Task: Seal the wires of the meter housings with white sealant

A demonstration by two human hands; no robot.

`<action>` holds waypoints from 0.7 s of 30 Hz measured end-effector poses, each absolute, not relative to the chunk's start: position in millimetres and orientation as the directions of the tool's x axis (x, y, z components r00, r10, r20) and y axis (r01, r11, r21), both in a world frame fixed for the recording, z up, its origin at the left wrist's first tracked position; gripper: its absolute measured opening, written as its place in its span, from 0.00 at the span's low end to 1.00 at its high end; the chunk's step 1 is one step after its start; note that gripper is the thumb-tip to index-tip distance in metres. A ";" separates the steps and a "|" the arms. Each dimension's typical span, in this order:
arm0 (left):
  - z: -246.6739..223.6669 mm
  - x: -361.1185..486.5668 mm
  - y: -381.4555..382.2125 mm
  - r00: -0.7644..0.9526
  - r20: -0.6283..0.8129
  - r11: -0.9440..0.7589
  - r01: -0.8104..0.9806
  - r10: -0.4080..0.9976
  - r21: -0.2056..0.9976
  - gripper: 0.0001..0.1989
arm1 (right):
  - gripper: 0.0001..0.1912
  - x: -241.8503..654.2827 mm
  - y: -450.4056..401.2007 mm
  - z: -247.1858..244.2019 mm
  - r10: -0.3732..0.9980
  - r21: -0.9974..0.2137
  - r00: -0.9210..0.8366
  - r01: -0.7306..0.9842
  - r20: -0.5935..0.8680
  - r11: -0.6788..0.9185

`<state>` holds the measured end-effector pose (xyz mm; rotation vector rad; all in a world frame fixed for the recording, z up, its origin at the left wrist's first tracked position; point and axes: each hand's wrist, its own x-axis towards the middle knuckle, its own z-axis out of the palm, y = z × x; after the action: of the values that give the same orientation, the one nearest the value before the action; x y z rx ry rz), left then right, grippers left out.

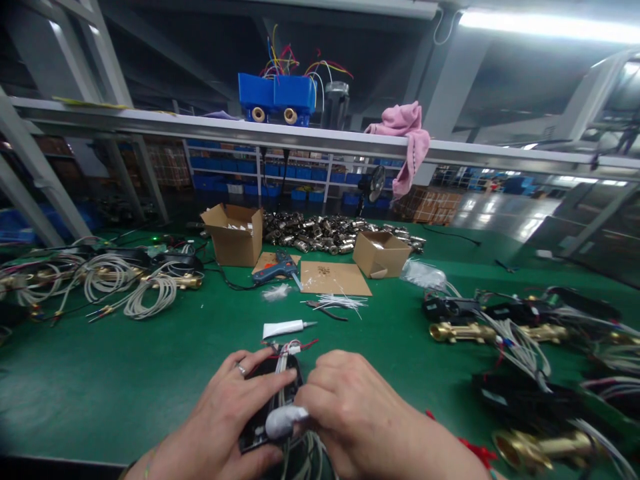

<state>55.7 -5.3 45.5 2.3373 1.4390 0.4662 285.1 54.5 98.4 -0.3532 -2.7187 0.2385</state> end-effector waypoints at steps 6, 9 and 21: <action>41.4 54.8 -5.8 0.449 0.151 -0.468 0.774 0.881 0.427 0.35 | 0.17 289.1 42.2 102.5 0.312 -0.216 -0.896 0.252 0.318 0.943; 40.4 53.4 -6.7 0.459 0.172 -0.487 0.770 0.872 0.413 0.35 | 0.16 289.1 35.9 107.8 0.320 -0.189 -0.903 0.274 0.287 0.943; 37.1 52.8 -7.0 0.474 0.130 -0.480 0.761 0.871 0.437 0.36 | 0.13 291.5 35.9 116.6 0.312 -0.139 -0.917 0.285 0.249 0.949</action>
<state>52.8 -7.0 37.1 2.4066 1.3808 0.4853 291.5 35.9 116.6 -0.4417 -2.8332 0.1444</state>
